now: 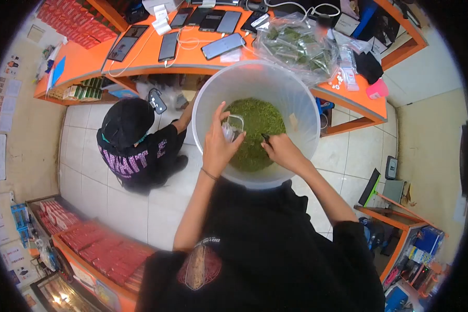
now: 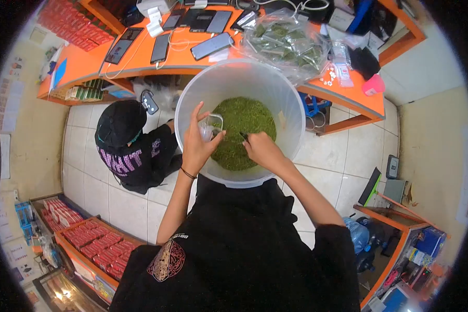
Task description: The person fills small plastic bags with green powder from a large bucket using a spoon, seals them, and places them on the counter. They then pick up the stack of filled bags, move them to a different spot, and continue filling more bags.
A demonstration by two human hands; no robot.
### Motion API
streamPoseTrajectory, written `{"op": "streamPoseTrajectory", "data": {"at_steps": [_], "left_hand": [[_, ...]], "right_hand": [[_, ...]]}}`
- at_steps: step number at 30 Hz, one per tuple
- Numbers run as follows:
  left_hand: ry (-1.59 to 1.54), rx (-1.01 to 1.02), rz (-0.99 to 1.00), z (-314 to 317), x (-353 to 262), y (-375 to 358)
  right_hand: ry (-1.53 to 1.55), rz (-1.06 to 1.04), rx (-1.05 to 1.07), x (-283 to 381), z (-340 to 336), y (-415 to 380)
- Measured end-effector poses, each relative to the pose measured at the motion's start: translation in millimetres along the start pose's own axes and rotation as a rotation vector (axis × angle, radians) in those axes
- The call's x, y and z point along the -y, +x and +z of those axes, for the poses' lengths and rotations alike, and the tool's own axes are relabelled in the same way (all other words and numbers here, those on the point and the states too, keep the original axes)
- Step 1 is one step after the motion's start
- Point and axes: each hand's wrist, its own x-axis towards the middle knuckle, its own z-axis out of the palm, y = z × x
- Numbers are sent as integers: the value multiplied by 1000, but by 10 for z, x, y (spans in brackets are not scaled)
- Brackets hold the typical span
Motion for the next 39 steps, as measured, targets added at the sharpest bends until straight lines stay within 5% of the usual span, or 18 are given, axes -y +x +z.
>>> {"op": "streamPoseTrajectory", "data": {"at_steps": [4,7,9,12,16,19,21,26,28,30,33,39], "left_hand": [[-17,-90,28,10,27,-21],[-113,-152,-8,16,65,-18],[-111,-278,84,24,88,9],[-40,-288,100,-17,131,11],[-105,-296,21,-28,117,1],[-105,-325,95,-2,158,18],[-238,-277,23,8,125,1],[-237,-293,16,12,141,-5],[-220,-316,22,6,163,-13],[-103,-333,117,5,183,1],[-268,-333,28,-3,68,-9],[-98,-319,111,33,91,13]], "right_hand": [[-8,-134,245,35,389,312],[407,-39,344,58,392,339],[997,56,290,-94,284,331],[1114,123,346,-222,37,326],[1173,155,320,-295,-71,316],[952,124,72,-365,265,443],[290,-5,128,-187,470,507],[526,-45,229,-14,492,469],[966,50,171,-169,427,462],[1002,119,247,-233,131,373],[1134,189,195,-266,-212,158],[1166,109,-437,52,-539,-480]]}}
